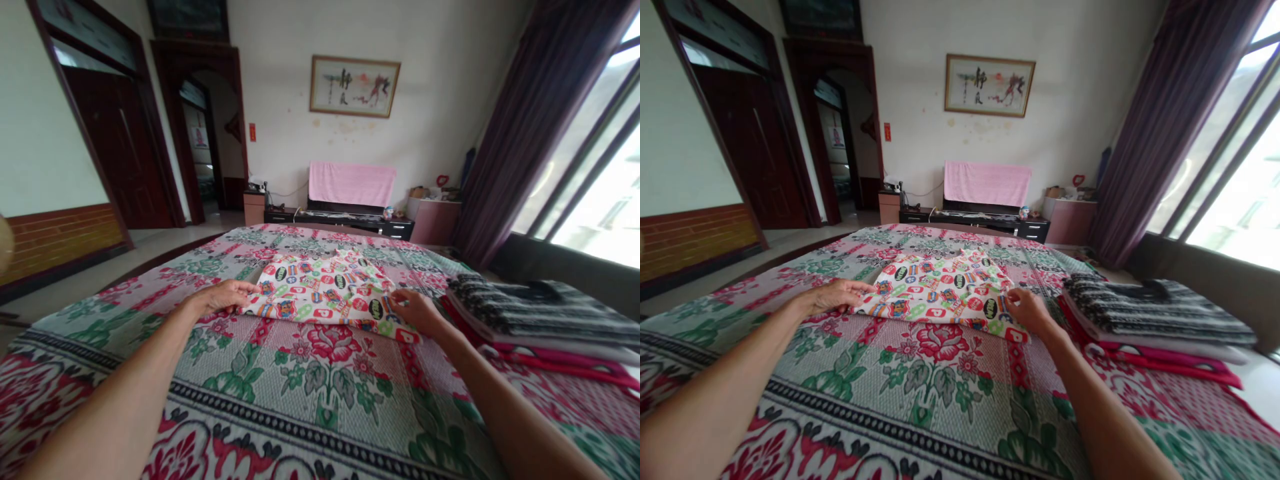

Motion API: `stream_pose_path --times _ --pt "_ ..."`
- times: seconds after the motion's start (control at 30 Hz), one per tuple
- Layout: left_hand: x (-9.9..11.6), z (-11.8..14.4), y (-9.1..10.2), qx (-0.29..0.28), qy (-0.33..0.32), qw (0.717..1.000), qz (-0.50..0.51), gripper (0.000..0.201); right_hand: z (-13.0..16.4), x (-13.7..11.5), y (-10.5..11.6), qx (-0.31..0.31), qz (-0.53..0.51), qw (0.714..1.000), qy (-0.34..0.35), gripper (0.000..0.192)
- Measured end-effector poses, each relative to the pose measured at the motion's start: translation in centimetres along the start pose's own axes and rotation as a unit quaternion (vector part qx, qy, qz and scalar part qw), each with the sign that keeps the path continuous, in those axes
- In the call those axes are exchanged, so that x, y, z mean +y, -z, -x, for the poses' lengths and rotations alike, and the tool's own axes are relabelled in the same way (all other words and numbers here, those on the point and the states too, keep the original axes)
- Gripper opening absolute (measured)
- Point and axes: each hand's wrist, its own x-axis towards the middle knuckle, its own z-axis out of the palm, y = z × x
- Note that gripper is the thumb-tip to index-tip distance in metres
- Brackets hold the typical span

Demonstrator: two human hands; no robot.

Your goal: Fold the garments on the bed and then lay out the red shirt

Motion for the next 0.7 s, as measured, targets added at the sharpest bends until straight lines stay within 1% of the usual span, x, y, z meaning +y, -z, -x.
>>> stream_pose_path --times 0.1,0.2,0.27,0.3,0.37,0.47,0.5,0.53,0.6,0.7 --pt "-0.1 0.0 0.0 0.019 -0.007 1.000 0.012 0.063 0.1 -0.2 0.2 0.004 0.001 1.000 0.003 0.031" --pt "-0.2 -0.1 0.0 0.028 -0.023 0.999 0.023 0.060 0.2 -0.8 0.6 0.033 0.022 0.999 0.027 0.031" --pt "-0.2 -0.2 0.0 0.036 -0.035 0.998 0.026 0.059 0.2 -1.3 1.2 0.028 0.020 0.998 0.050 0.026" --pt "-0.1 -0.3 -0.1 0.045 -0.038 0.998 0.027 0.059 0.3 -1.6 1.6 0.007 0.011 0.998 0.067 0.023" --pt "0.0 -0.5 -0.3 0.073 -0.037 0.996 0.023 0.059 0.4 -2.2 2.3 -0.075 -0.018 0.991 0.108 0.019" --pt "0.3 -1.1 -1.0 0.111 -0.010 0.994 -0.016 0.058 0.9 -3.0 3.0 -0.234 -0.064 0.960 0.139 0.017" --pt "0.4 -1.3 -1.3 0.119 0.002 0.992 -0.035 0.056 1.1 -3.3 3.2 -0.273 -0.068 0.950 0.139 0.017" --pt "0.5 -1.5 -1.5 0.127 0.012 0.991 -0.050 0.053 1.3 -3.6 3.3 -0.299 -0.064 0.942 0.136 0.016" --pt "0.6 -1.8 -1.8 0.138 0.023 0.988 -0.068 0.049 1.7 -4.4 3.6 -0.315 -0.034 0.940 0.129 0.017" --pt "0.6 -1.9 -1.9 0.144 0.023 0.986 -0.076 0.048 2.3 -5.3 4.0 -0.305 0.028 0.943 0.132 0.023"
